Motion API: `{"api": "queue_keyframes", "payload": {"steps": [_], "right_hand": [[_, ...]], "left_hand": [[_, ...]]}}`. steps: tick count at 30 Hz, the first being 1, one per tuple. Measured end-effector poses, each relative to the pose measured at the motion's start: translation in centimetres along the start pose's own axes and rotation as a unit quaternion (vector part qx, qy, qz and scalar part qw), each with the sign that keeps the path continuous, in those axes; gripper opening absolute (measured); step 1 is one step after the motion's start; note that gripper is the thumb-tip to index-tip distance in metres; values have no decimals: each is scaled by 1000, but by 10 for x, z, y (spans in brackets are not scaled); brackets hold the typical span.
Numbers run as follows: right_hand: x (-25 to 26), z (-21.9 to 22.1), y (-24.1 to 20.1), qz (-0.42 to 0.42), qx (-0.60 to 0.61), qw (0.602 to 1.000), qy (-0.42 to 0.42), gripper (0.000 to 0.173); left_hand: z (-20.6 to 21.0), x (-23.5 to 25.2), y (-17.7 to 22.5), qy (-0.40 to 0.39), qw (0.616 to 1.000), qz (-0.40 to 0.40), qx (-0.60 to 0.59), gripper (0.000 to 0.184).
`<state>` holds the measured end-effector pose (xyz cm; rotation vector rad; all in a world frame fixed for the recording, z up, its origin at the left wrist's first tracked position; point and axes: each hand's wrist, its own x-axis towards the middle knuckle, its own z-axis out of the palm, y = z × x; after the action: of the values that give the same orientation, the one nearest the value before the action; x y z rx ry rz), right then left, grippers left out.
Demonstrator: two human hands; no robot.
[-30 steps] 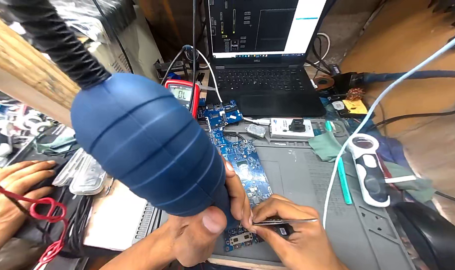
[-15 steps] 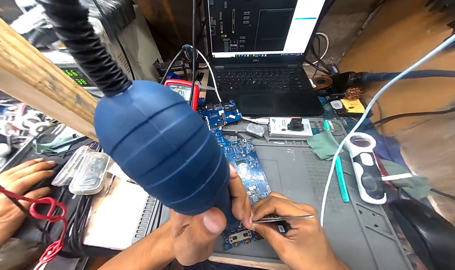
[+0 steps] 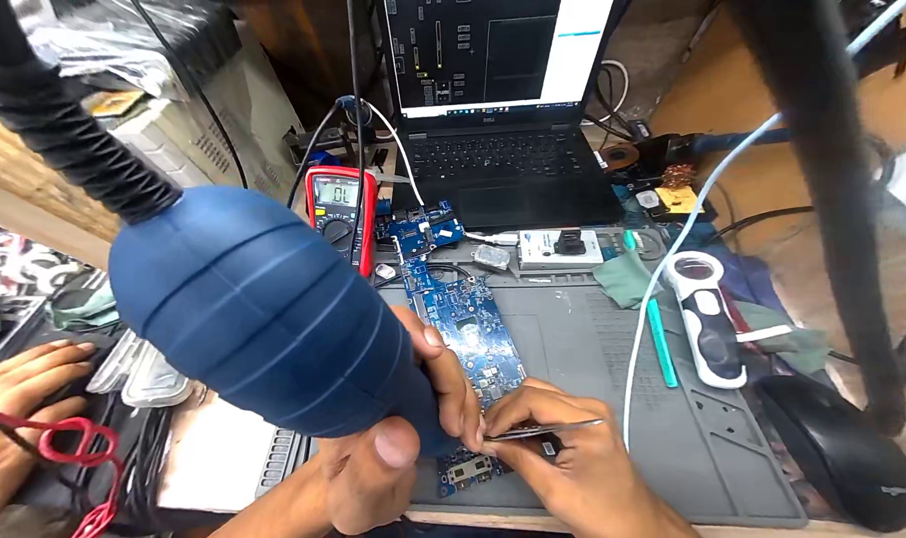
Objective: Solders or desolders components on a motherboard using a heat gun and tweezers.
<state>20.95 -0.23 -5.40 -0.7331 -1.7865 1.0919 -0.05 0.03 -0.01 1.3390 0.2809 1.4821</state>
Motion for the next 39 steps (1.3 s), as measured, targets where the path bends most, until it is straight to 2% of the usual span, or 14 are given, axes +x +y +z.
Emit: {"api": "queue_keyframes", "payload": {"steps": [19,39], "right_hand": [[0,0,-4,15,-3,1000,-7,6],[-1,0,-5,18,-1,1000,-9,6]], "left_hand": [[5,4,2,37,999,9,-4,38],[4,4,4,39,999,4,-7,37]]}}
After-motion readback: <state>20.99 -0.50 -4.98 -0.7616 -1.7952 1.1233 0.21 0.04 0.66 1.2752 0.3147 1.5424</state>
